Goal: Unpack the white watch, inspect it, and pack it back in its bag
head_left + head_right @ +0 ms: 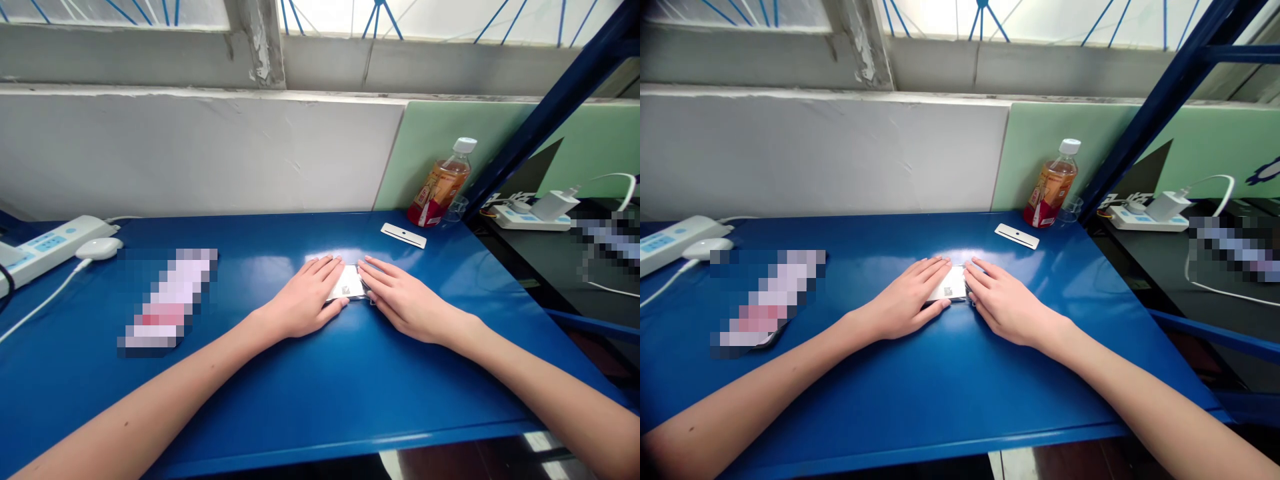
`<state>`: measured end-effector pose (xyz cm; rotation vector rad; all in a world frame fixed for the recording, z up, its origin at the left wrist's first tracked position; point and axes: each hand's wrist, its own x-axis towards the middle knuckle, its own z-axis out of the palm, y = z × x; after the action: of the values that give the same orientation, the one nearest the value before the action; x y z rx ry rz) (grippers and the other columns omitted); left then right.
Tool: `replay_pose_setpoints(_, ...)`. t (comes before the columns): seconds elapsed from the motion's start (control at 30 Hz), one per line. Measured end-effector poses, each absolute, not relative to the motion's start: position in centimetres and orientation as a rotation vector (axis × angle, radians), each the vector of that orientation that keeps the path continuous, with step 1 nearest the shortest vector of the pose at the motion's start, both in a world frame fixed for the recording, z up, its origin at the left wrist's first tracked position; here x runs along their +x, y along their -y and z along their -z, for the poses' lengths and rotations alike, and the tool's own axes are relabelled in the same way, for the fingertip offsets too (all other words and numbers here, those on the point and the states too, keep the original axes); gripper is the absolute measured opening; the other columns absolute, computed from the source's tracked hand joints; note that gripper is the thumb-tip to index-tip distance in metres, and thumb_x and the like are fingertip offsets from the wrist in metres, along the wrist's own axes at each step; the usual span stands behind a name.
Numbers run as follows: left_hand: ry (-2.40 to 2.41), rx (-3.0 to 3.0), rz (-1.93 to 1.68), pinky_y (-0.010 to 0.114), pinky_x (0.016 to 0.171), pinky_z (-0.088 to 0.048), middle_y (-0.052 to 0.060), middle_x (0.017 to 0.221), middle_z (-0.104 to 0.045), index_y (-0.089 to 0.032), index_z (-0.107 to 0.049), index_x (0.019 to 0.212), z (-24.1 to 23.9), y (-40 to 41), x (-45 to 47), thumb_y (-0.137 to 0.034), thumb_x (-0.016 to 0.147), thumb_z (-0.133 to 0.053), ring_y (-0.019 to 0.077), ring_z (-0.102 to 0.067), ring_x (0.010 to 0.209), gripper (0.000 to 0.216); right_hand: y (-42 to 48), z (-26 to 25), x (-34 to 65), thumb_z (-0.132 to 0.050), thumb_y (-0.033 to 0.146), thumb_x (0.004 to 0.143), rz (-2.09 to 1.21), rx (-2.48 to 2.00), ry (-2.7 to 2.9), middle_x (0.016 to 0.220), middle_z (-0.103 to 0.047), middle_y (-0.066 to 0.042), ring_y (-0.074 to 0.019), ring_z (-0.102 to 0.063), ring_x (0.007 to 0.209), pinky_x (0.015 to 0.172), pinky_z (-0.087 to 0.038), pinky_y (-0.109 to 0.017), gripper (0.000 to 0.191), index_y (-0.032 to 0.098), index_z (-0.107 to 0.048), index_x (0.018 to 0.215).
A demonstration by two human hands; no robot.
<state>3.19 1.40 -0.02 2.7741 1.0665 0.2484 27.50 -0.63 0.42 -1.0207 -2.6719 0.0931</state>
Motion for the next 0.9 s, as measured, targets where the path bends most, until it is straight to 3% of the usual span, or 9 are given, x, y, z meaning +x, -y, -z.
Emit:
replay_pose_setpoints(0.13,-1.069,2.779,-0.267,0.048,0.118,-0.025,0.019,0.156,-0.036,-0.006,-0.034,0.15,0.1,-1.4,3.2,-0.046,0.101,-0.038,0.0325,-0.029,0.146,0.063,0.7,-0.3,27.0,-0.035,0.016,0.099,0.031,-1.018,2.704,0.142,-0.051,-0.029,-0.0368,-0.042,0.139,0.113,-0.041,-0.052,0.046,-0.006,-0.051,0.136)
replay_pose_setpoints(0.37,-1.063,2.798,-0.262,0.048,0.118,-0.025,0.019,0.155,-0.036,-0.006,-0.033,0.149,0.3,-1.5,3.2,-0.046,0.102,-0.035,0.0321,-0.029,0.146,0.062,1.1,-0.4,26.3,-0.035,0.022,0.101,-0.113,-1.091,2.651,0.145,-0.048,-0.028,-0.0349,-0.041,0.14,0.113,-0.041,-0.05,0.047,-0.004,-0.049,0.137)
replay_pose_setpoints(0.63,-1.033,2.792,-0.282,0.046,0.117,-0.028,0.02,0.154,-0.038,-0.006,-0.035,0.148,0.1,-1.6,3.3,-0.042,0.102,-0.036,0.0321,-0.03,0.145,0.059,1.7,-0.7,25.6,-0.038,0.024,0.1,-0.011,-1.061,2.663,0.143,-0.046,-0.033,-0.04,-0.036,0.141,0.115,-0.038,-0.054,0.05,-0.009,-0.048,0.136)
replay_pose_setpoints(0.9,-1.017,2.77,-0.344,0.048,0.116,-0.029,0.019,0.152,-0.041,-0.008,-0.037,0.147,0.3,-1.7,3.2,-0.044,0.1,-0.04,0.0326,-0.033,0.144,0.059,1.3,-0.5,25.8,-0.039,0.026,0.1,-0.103,-1.085,2.61,0.144,-0.05,-0.026,-0.0355,-0.04,0.141,0.113,-0.04,-0.052,0.048,-0.001,-0.05,0.137)
